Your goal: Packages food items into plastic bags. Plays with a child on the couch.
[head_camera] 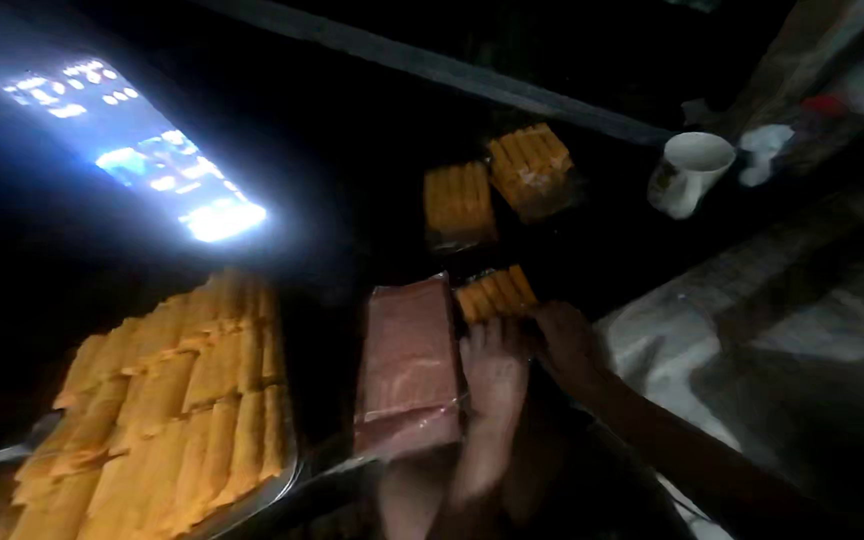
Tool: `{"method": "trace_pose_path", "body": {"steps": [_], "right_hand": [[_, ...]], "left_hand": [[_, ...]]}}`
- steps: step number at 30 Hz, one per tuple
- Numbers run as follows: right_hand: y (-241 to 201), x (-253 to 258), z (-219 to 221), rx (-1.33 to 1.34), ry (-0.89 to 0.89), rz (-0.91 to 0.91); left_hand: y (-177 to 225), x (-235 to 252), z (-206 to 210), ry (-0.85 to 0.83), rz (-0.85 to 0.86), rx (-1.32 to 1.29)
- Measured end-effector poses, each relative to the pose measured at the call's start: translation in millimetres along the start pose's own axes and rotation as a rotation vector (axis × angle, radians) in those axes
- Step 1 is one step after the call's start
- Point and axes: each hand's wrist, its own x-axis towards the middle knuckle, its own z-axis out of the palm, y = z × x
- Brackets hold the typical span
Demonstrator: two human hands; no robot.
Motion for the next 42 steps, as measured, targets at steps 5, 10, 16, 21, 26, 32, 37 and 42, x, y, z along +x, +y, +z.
{"method": "trace_pose_path", "body": {"steps": [5, 10, 16, 21, 26, 32, 37, 42], "right_hand": [[-2.0, -2.4, -0.1, -0.016, 0.044, -0.025], [-4.6, -11.9, -11.7, 0.01, -0.072, 0.04], [-6.2, -20.3, -17.6, 0.016, -0.108, 0.035], [-6.6, -23.7, 3.8, -0.076, 0.045, -0.07], [-0.4, -17.0, -3.1, -0.07, 0.041, -0.051], [7.9, -24.4, -17.7, 0.007, -0.169, 0.139], [6.1, -25.6, -35.0, 0.389, -0.078, 0.075], [-17.1, -7.2, -73.8, 0.615, -0.005, -0.026]], "left_hand": [[2.0, -14.2, -15.5, -0.102, -0.054, 0.008], [1.3, -27.1, -23.4, -0.173, -0.08, -0.008], [-5.3, -38.2, -26.6, -0.132, -0.06, -0.098], [-7.8, -44.5, -28.5, -0.046, -0.059, -0.157], [-16.9, -49.7, -32.3, -0.069, -0.062, -0.099], [-15.8, -56.4, -37.4, -0.169, -0.144, -0.083], [-16.9, -47.0, -66.9, -0.243, -0.255, -0.445], [-33.2, -14.8, -110.6, -0.201, -0.189, -0.737]]}}
